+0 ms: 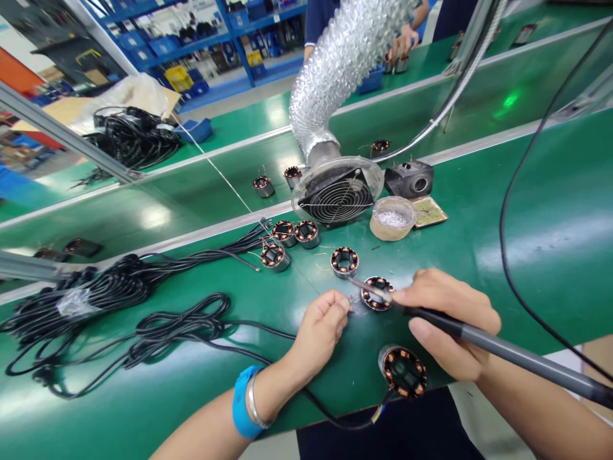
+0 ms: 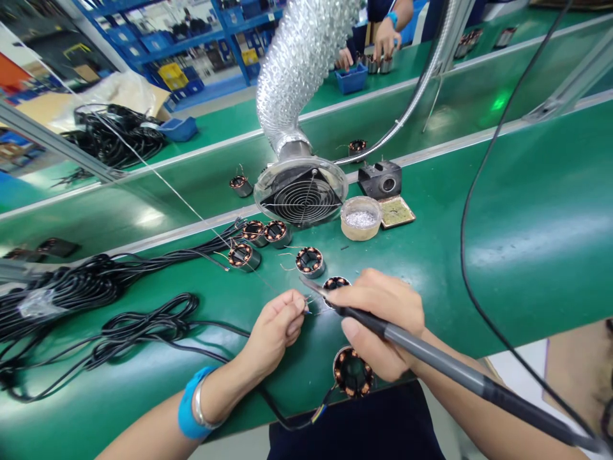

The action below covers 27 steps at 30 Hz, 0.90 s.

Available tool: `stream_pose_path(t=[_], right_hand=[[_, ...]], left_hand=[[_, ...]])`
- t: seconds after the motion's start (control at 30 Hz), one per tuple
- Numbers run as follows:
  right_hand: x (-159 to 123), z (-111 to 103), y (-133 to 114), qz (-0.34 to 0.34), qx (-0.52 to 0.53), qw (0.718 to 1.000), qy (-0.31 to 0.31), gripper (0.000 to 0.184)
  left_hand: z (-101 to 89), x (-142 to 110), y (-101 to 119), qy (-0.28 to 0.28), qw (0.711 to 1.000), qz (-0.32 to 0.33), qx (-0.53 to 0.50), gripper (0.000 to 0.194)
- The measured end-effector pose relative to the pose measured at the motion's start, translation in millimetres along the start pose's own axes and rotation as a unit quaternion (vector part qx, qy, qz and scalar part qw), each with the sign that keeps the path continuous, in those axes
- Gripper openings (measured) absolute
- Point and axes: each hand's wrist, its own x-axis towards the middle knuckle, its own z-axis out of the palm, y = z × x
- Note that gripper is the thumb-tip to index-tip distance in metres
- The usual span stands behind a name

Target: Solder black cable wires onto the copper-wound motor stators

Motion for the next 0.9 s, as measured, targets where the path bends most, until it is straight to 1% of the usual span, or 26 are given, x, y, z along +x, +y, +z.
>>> stream_pose_path(t=[0.1, 0.17, 0.27, 0.37, 0.43, 0.5, 0.53, 0.57, 0.6, 0.63, 0.73, 0.83, 0.9], right_hand=[[0.2, 8.0, 6.7, 0.012, -0.025, 0.999, -0.023, 0.046], [1.1, 15.4, 10.4, 0.007, -0.032, 0.998, -0.047, 0.042], [2.3, 25.1, 14.3, -0.022, -0.032, 0.995, -0.088, 0.028], [2.4, 28.6, 15.9, -0.049, -0.033, 0.994, -0.097, 0.029], [2.4, 27.3, 14.8, -0.053, -0.036, 0.994, -0.084, 0.029], [2.2, 24.5, 12.7, -0.043, -0.039, 0.996, -0.071, 0.026], [1.9, 23.3, 11.7, -0.039, -0.041, 0.996, -0.069, 0.026], [1.5, 22.4, 11.0, -0.037, -0.044, 0.996, -0.072, 0.026], [1.0, 22.1, 10.7, -0.036, -0.047, 0.995, -0.081, 0.028], [0.3, 22.3, 10.6, -0.037, -0.05, 0.994, -0.092, 0.031], [-1.4, 25.2, 11.4, -0.047, -0.053, 0.991, -0.113, 0.034], [-2.2, 29.6, 10.4, -0.079, -0.07, 0.989, -0.103, 0.03], [-2.6, 32.6, 8.9, -0.091, -0.082, 0.989, -0.081, 0.028]], left_hand=[[-3.3, -0.1, -1.8, -0.036, 0.999, 0.028, 0.018, 0.049], [-7.6, -0.5, -5.9, -0.055, 0.996, 0.05, 0.047, 0.05], [-15.2, -2.2, -11.7, -0.08, 0.989, 0.072, 0.097, 0.048], [-19.4, -6.6, -7.3, -0.1, 0.977, 0.098, 0.158, 0.045], [-18.6, -10.5, 2.9, -0.093, 0.956, 0.123, 0.251, 0.041], [-16.0, -13.7, 14.6, -0.065, 0.918, 0.156, 0.36, 0.034], [-14.7, -14.7, 19.3, -0.053, 0.901, 0.168, 0.397, 0.031], [-13.8, -15.2, 22.6, -0.047, 0.891, 0.176, 0.415, 0.029], [-13.4, -15.1, 24.2, -0.049, 0.89, 0.177, 0.416, 0.028], [-13.6, -14.6, 24.1, -0.056, 0.896, 0.173, 0.406, 0.029], [-17.1, -10.7, 16.9, -0.081, 0.929, 0.148, 0.33, 0.035], [-19.9, -5.4, 9.1, -0.12, 0.97, 0.08, 0.194, 0.044], [-18.8, -2.3, 7.6, -0.153, 0.983, 0.02, 0.098, 0.049]])
